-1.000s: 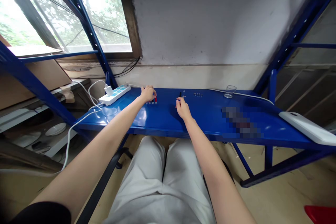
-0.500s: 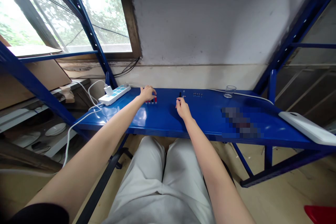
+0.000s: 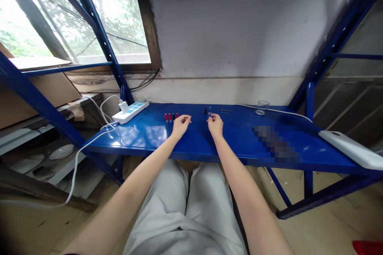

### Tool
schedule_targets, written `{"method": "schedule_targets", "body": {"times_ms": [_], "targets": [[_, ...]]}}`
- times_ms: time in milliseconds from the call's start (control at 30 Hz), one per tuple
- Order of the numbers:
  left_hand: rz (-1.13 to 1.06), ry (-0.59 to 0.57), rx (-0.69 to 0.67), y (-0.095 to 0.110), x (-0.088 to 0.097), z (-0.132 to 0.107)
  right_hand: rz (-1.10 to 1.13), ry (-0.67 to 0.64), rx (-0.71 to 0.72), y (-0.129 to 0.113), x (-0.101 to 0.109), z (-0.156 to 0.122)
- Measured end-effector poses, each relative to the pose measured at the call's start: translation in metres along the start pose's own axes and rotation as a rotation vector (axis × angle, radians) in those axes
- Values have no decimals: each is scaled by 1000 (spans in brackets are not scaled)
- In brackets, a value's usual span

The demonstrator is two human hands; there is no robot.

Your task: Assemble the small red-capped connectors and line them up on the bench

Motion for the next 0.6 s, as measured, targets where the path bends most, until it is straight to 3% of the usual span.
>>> {"method": "schedule_targets", "body": {"times_ms": [167, 333, 600], "targets": [[-61, -7, 68, -9, 1, -9, -118, -54, -78, 17, -3, 27], [13, -49, 6, -1, 5, -16, -353, -104, -154, 34, -13, 58], [114, -89, -53, 0, 1, -18, -588, -77, -161, 35, -27, 84]]}}
Point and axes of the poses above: each hand's wrist, its own z-axis towards the middle knuckle, its own x-axis out of the back of the hand, y = z × x, the point moved 7 cm from there along z, towards the middle knuckle, and after that the axes turned 8 degrees about z, right-handed, at the moved point
